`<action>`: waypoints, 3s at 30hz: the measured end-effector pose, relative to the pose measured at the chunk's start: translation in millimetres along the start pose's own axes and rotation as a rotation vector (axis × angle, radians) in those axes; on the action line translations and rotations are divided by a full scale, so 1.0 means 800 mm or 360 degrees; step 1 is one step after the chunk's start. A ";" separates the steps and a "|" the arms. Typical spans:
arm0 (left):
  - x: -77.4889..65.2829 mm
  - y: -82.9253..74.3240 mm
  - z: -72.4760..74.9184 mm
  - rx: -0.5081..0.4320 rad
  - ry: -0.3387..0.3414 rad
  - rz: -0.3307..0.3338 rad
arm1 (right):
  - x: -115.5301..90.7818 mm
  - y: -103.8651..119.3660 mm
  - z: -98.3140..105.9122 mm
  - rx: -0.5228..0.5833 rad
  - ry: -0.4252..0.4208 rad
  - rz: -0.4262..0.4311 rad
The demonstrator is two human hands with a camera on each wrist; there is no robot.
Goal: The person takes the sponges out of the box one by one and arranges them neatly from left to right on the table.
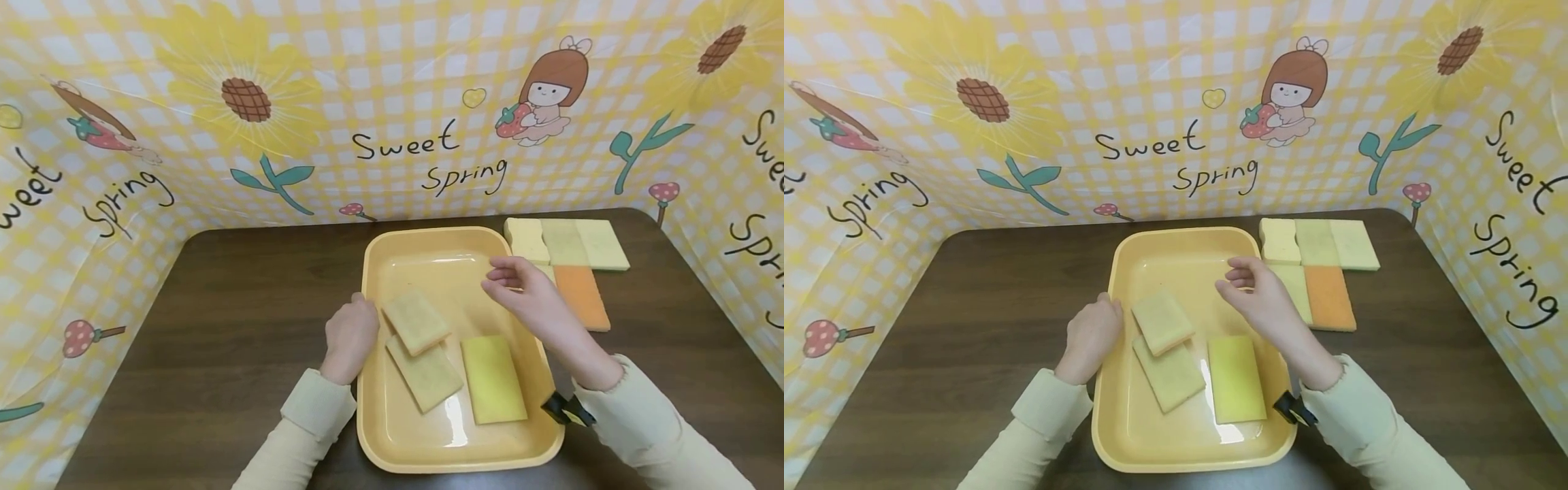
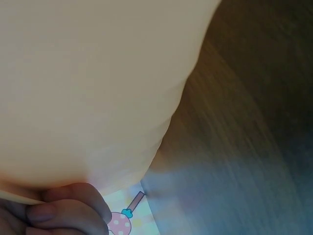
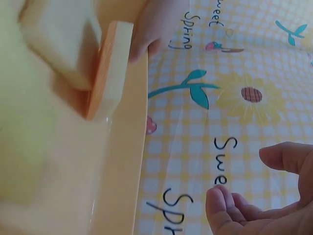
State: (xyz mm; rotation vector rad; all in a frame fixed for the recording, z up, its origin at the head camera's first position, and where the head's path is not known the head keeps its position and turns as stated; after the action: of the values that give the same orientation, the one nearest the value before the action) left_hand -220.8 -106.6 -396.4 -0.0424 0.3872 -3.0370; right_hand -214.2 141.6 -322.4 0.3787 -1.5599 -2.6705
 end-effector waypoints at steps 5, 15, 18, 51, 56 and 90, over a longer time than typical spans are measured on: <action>-0.001 -0.001 0.002 0.0028 0.0018 -0.0020 | 0.014 0.011 -0.020 0.0005 0.0034 0.0042; -0.001 -0.002 0.003 0.0016 -0.0044 -0.0027 | 0.043 0.011 -0.054 -0.0034 0.0144 0.0005; -0.002 -0.002 0.004 0.0010 -0.0059 -0.0025 | 0.051 0.006 -0.063 -0.0036 0.0181 -0.0026; 0.001 -0.001 0.001 -0.0001 -0.0025 -0.0004 | 0.077 -0.057 -0.127 -0.0306 0.0315 -0.0199; 0.000 0.000 0.002 -0.0023 -0.0033 0.0007 | 0.076 -0.056 -0.128 -0.0336 0.0326 -0.0187; -0.002 -0.001 0.007 0.0017 -0.0117 -0.0061 | 0.071 -0.043 -0.125 -0.0310 0.0322 -0.0194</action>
State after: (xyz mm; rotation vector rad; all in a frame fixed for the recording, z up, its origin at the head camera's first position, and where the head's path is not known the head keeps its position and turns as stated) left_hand -219.2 -107.0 -390.7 -0.1623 0.3688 -3.0638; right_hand -243.9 65.3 -409.9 0.7295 -1.2474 -2.7378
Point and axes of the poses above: each hand's wrist, its own x-axis towards the middle knuckle, its own z-axis out of the back of the hand, y = z × x, the point moved 6 cm from there along x, towards the middle knuckle, and after that the axes turned 5 degrees about -z, right-handed, at the moved point
